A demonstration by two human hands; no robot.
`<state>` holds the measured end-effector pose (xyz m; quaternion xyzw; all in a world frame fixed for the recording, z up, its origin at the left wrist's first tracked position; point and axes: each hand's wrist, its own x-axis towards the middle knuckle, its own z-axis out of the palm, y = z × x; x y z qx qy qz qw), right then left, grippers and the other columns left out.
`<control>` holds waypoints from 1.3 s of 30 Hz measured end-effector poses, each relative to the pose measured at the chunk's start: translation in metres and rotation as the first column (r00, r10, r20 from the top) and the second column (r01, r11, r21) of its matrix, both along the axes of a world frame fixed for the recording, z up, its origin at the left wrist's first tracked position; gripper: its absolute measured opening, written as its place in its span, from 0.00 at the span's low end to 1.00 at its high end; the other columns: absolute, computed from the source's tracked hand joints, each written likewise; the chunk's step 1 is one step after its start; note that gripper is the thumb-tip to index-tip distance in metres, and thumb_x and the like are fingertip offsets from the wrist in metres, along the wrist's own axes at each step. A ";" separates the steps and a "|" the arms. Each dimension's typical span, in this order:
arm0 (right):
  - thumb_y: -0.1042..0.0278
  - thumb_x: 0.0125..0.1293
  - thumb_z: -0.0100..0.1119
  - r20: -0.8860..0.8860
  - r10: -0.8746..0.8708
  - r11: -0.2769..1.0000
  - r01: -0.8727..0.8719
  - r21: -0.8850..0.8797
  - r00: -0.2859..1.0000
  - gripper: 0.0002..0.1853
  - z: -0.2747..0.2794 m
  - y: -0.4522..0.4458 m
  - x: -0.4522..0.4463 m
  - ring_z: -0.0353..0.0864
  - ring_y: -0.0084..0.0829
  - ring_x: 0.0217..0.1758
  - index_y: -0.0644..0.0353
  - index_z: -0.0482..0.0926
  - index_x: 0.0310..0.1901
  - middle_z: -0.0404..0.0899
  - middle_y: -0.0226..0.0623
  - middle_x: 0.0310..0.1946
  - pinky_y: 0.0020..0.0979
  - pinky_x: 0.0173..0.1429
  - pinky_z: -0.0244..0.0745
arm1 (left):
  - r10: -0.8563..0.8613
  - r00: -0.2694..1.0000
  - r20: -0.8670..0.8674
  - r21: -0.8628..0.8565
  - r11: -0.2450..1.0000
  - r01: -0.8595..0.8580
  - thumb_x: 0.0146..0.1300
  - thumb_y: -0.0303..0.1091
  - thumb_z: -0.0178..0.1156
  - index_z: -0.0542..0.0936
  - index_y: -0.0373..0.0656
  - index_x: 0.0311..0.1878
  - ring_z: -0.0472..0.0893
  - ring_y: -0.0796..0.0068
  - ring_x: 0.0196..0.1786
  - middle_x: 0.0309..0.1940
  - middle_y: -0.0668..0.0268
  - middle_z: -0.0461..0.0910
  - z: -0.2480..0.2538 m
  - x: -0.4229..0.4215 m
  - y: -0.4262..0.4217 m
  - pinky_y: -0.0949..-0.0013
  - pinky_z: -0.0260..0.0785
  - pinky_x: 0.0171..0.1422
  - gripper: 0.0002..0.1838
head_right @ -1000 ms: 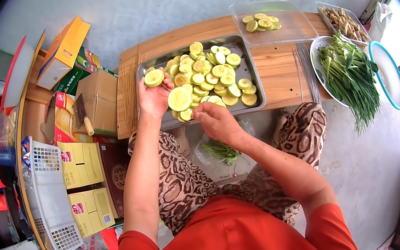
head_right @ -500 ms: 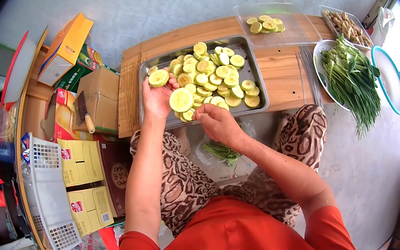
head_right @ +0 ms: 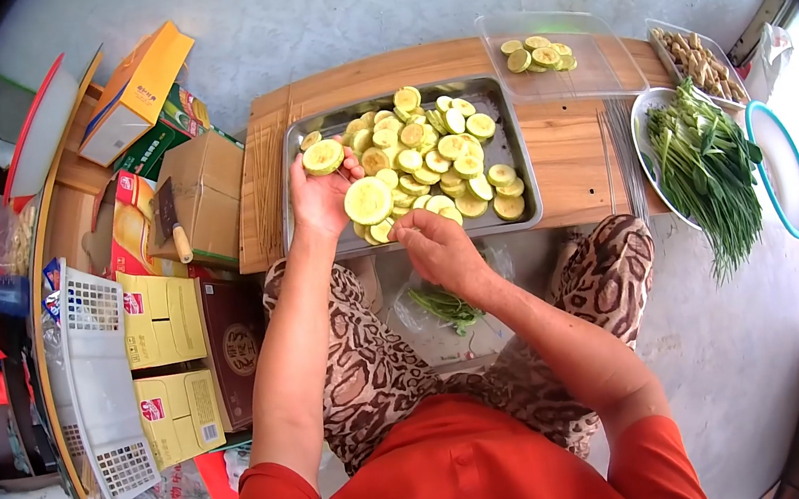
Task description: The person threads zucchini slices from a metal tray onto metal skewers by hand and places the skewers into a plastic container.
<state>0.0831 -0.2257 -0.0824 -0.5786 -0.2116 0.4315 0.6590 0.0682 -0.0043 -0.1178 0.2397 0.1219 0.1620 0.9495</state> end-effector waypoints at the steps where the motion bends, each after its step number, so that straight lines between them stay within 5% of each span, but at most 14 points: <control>1: 0.65 0.73 0.44 -0.001 0.000 1.000 0.000 0.002 1.000 0.10 0.000 0.000 0.000 0.54 0.13 0.12 0.60 0.74 0.40 0.60 0.20 0.11 0.19 0.18 0.49 | 0.002 1.000 0.001 0.000 1.000 -0.002 0.66 0.52 0.37 0.73 0.37 0.50 0.73 0.68 0.36 0.36 0.60 0.74 0.000 0.000 0.000 0.66 0.70 0.45 0.27; 39: 0.63 0.73 0.46 -0.032 -0.033 0.998 0.035 0.050 0.999 0.10 -0.009 0.017 -0.003 0.54 0.14 0.13 0.60 0.73 0.42 0.59 0.20 0.12 0.19 0.19 0.49 | 0.056 0.997 -0.045 0.062 0.997 -0.053 0.63 0.48 0.39 0.76 0.39 0.43 0.79 0.63 0.33 0.28 0.59 0.79 0.015 0.002 -0.022 0.62 0.75 0.41 0.23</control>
